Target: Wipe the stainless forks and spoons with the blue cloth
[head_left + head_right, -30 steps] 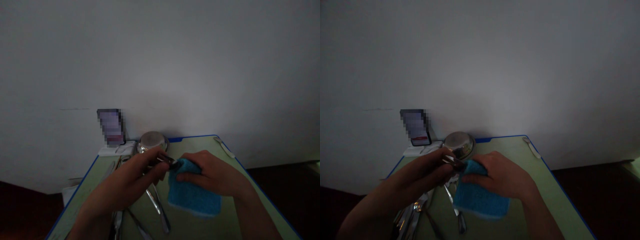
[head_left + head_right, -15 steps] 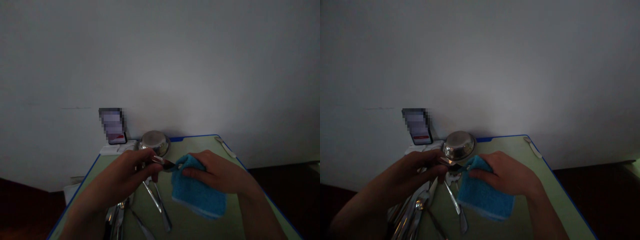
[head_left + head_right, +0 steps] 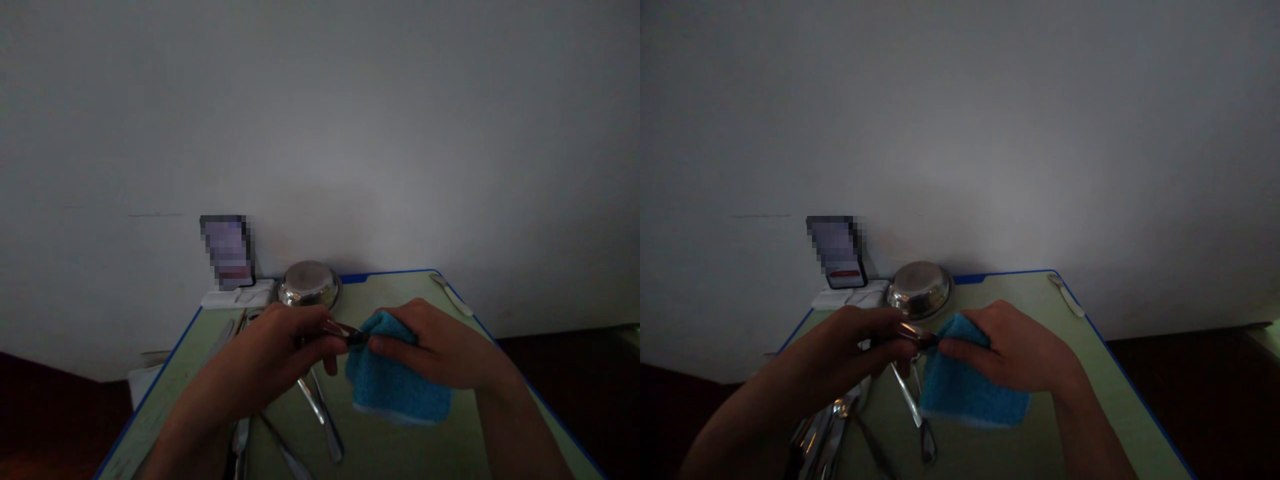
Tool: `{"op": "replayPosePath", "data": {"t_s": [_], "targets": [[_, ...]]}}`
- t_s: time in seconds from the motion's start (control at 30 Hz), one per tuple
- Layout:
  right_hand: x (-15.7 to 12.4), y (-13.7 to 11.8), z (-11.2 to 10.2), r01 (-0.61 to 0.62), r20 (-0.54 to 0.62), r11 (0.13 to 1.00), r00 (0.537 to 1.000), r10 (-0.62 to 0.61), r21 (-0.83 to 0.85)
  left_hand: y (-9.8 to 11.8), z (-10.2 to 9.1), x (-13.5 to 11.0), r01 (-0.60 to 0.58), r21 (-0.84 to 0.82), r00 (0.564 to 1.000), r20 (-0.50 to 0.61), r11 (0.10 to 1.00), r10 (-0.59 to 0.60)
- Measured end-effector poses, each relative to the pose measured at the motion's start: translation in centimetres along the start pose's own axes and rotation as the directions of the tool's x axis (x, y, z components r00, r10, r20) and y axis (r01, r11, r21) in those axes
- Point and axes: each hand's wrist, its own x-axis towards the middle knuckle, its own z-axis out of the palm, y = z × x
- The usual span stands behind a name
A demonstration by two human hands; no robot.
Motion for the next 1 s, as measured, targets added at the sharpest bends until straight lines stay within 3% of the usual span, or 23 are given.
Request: {"op": "replayPosePath", "data": {"t_s": [0.3, 0.67, 1.0], "targets": [[0.5, -0.3, 0.5, 0.023, -0.009, 0.999, 1.0, -0.023, 0.048, 0.4, 0.6, 0.5, 0.003, -0.024, 0.997, 0.081, 1.0, -0.001], [-0.1, 0.1, -0.1, -0.046, 0.021, 0.999, 0.999, 0.045, 0.023, -1.8, -1.7, -0.6, -0.048, -0.107, 0.999, 0.006, 0.993, 0.049], [-1.5, 0.9, -1.3, -0.159, 0.022, 0.987, 0.987, 0.159, -0.027, -2.4, -2.3, -1.0, 0.01, -0.09, 0.998, -0.063, 0.996, -0.016]]}}
